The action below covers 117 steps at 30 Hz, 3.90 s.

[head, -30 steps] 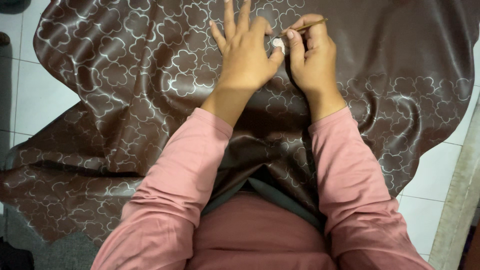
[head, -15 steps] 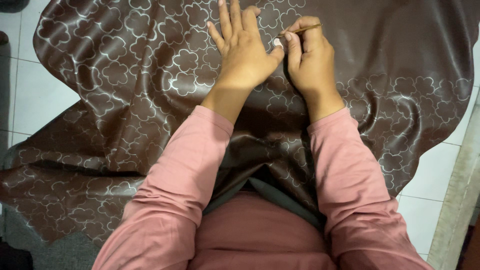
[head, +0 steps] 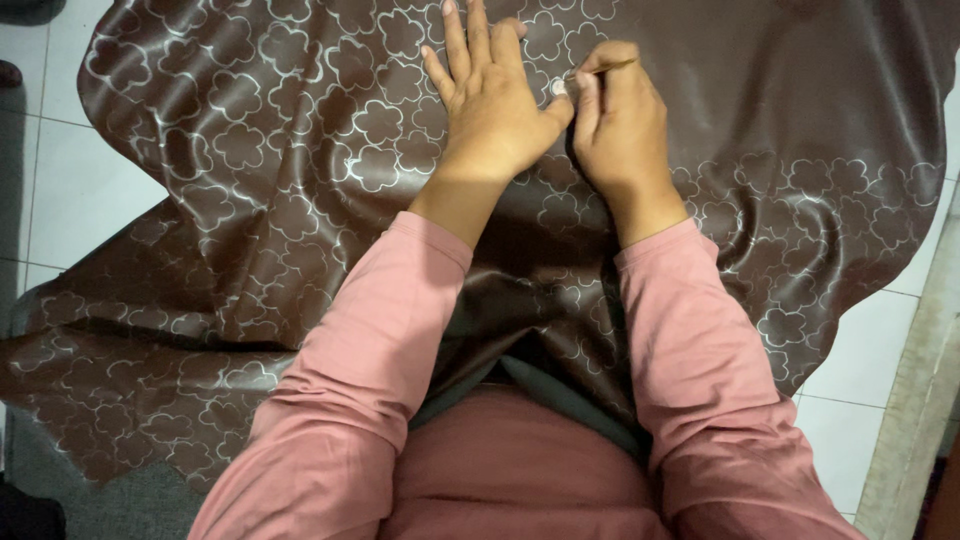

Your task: The person shapes a small flower-shaped fabric appliqué resting on a large sheet of brown patterned material, pressing and creasing its petals with a thin wooden stick held in the right hand while the left hand steadies the flower. They reposition the flower and continue working the petals throughout the clip.

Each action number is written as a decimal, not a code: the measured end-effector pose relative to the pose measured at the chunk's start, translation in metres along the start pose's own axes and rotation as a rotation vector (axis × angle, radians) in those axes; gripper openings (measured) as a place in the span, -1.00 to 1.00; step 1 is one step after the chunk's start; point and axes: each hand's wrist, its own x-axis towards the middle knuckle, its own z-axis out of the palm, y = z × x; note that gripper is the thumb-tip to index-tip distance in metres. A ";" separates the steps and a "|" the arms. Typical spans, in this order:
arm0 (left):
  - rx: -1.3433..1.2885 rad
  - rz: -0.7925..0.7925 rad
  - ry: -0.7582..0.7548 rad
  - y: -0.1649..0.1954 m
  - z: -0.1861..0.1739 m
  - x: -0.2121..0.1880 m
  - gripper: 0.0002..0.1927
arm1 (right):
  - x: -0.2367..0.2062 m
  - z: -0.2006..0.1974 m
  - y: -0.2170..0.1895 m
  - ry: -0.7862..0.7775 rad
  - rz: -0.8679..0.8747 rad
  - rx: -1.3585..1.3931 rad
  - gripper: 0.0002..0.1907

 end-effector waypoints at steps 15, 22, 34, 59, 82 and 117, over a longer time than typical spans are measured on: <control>-0.065 0.416 0.011 0.006 -0.009 -0.024 -0.85 | 0.009 -0.001 0.042 0.213 0.285 0.794 -0.86; 0.028 0.411 0.108 0.001 -0.021 -0.067 -0.85 | 0.015 -0.010 0.037 0.252 0.357 0.926 -0.87; 0.297 0.337 -0.082 0.018 -0.026 -0.073 0.01 | -0.019 -0.055 0.045 0.185 0.584 1.035 -0.86; 0.143 0.421 0.054 0.034 -0.005 -0.106 0.04 | -0.028 -0.054 0.051 0.242 0.580 1.107 -0.88; 0.170 0.331 -0.007 0.031 -0.021 -0.113 -0.07 | -0.024 -0.035 -0.009 -0.009 0.304 0.779 -0.86; 0.199 0.377 -0.097 0.023 -0.014 -0.109 -0.02 | -0.025 -0.041 -0.031 -0.050 0.190 0.397 -0.90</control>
